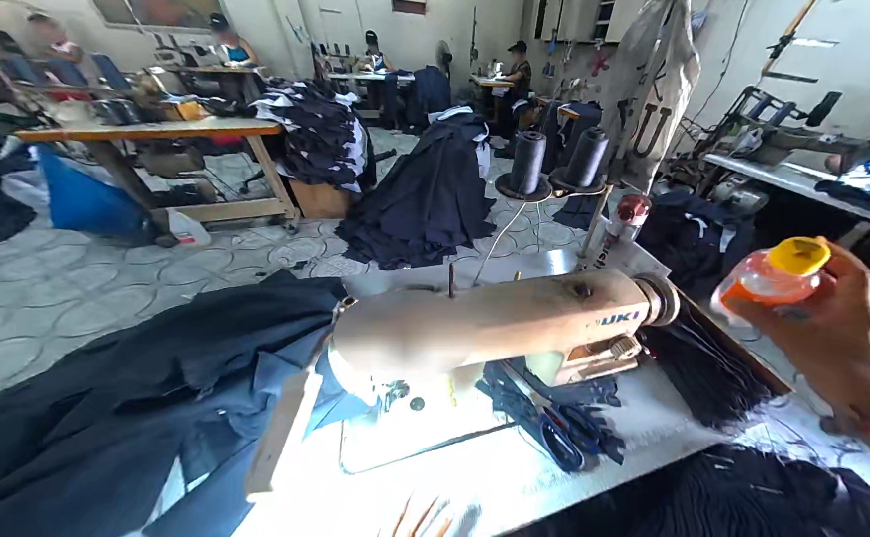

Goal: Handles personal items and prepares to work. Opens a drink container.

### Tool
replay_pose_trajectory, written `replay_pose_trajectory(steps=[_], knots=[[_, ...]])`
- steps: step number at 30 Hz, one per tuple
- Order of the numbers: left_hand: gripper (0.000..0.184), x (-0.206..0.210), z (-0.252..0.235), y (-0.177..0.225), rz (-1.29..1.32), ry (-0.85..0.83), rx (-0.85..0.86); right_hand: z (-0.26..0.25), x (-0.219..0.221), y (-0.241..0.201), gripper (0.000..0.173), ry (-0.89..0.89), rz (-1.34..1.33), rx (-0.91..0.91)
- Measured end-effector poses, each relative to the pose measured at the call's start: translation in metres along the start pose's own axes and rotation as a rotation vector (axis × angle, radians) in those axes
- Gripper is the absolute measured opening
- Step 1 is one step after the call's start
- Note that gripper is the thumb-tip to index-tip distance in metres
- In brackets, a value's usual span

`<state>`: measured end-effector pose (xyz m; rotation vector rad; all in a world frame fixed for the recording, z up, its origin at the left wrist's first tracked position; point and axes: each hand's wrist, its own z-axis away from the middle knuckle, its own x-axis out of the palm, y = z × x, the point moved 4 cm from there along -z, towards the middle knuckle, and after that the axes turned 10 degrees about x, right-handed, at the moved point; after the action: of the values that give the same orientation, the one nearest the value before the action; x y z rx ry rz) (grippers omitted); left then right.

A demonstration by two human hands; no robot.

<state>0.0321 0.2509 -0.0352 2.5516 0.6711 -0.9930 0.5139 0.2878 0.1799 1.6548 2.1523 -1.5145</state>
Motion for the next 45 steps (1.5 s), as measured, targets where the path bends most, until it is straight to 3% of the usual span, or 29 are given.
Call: replay_pose_trajectory(steps=[3, 6, 8, 11, 14, 19, 23, 26, 28, 30, 32, 34, 37, 41, 45], knots=[[0.027, -0.028, -0.024, 0.012, 0.139, 0.147, 0.108, 0.073, 0.027, -0.068, 0.071, -0.317, -0.221, -0.107], [0.026, -0.097, -0.068, 0.036, 0.065, 0.229, 0.167, 0.152, 0.073, -0.124, 0.06, -0.721, -0.448, -0.243], [0.036, -0.142, -0.086, 0.047, -0.049, 0.157, 0.197, 0.196, 0.1, -0.154, 0.06, -0.988, -0.552, -0.367], [0.055, -0.177, -0.096, 0.054, -0.24, -0.07, 0.345, 0.233, 0.128, -0.191, 0.055, -1.273, -0.655, -0.555], [0.029, -0.188, -0.089, 0.053, -0.31, -0.249, 0.454, 0.249, 0.151, -0.213, 0.054, -1.406, -0.74, -0.704], [0.045, -0.194, -0.062, 0.041, -0.307, -0.162, 0.362, 0.265, 0.186, -0.231, 0.054, -1.408, -0.805, -0.83], [0.057, -0.185, -0.038, 0.015, -0.415, -0.051, 0.071, 0.282, 0.218, -0.225, 0.059, -1.313, -0.688, -0.635], [0.068, -0.175, -0.031, 0.006, -0.626, -0.129, -0.196, 0.298, 0.238, -0.215, 0.062, -1.115, -0.56, -0.53], [0.077, -0.174, -0.03, 0.004, -0.616, -0.141, -0.286, 0.303, 0.243, -0.211, 0.063, -1.076, -0.545, -0.504], [0.077, -0.179, -0.027, 0.007, -0.368, -0.115, -0.269, 0.302, 0.243, -0.204, 0.063, -1.102, -0.566, -0.494], [0.045, -0.181, -0.024, 0.011, -0.009, -0.156, -0.142, 0.296, 0.239, -0.202, 0.061, -1.126, -0.606, -0.534], [0.02, -0.177, -0.023, 0.015, 0.07, -0.172, 0.041, 0.289, 0.234, -0.2, 0.061, -1.18, -0.622, -0.569], [0.024, -0.172, -0.027, 0.017, 0.039, -0.154, 0.113, 0.281, 0.229, -0.198, 0.062, -1.219, -0.629, -0.556], [0.019, -0.162, -0.035, 0.011, -0.002, -0.116, -0.03, 0.278, 0.226, -0.197, 0.061, -1.136, -0.607, -0.458], [0.035, -0.148, -0.041, 0.005, -0.254, -0.078, -0.127, 0.278, 0.224, -0.202, 0.064, -1.027, -0.448, -0.394]])
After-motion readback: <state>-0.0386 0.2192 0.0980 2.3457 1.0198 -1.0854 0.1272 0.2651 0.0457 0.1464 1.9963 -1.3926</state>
